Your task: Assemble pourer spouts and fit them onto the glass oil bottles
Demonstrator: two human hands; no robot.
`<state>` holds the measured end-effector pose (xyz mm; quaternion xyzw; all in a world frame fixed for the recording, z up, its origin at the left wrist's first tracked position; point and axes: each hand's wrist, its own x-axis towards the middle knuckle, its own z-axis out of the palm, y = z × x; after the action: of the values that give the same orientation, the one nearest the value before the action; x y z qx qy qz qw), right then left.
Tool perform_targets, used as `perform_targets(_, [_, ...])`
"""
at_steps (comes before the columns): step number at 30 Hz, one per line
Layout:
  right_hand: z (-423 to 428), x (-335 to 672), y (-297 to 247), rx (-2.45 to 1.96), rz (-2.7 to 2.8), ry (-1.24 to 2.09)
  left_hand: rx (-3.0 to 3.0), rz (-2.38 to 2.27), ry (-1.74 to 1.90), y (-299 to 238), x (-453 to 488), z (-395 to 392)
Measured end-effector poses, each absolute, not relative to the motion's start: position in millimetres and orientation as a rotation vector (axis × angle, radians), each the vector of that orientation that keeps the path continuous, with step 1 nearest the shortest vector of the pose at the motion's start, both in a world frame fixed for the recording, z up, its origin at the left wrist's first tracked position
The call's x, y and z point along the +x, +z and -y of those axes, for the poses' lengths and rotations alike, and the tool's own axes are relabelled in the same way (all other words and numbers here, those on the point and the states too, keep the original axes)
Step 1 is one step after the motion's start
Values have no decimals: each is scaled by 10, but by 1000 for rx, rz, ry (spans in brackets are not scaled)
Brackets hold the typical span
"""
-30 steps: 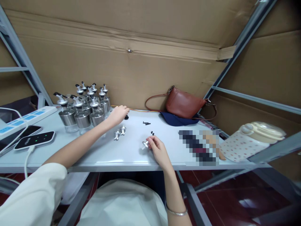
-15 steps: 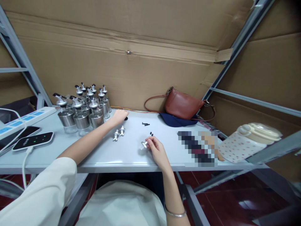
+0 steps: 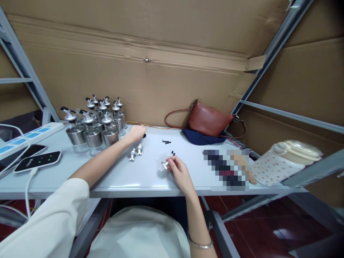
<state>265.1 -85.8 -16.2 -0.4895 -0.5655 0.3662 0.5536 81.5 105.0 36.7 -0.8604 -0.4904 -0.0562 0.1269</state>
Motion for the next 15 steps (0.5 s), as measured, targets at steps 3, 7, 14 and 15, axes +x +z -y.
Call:
perform_targets(3, [856,2652,-164,-1159,1328,856,-2513,1413,-229,466,848,-925])
perform_targets(7, [847,2659,-180,-1151,1262,852,-2576,1351,-380,566,891,-468])
perform_targets(14, [854,2655,-152,-1159,1098,900,-3129,1218,-889,228,895,307])
perform_targets(15, [856,2655,-145,-1156,1083,908,-3181,1224,-918,159,894,330])
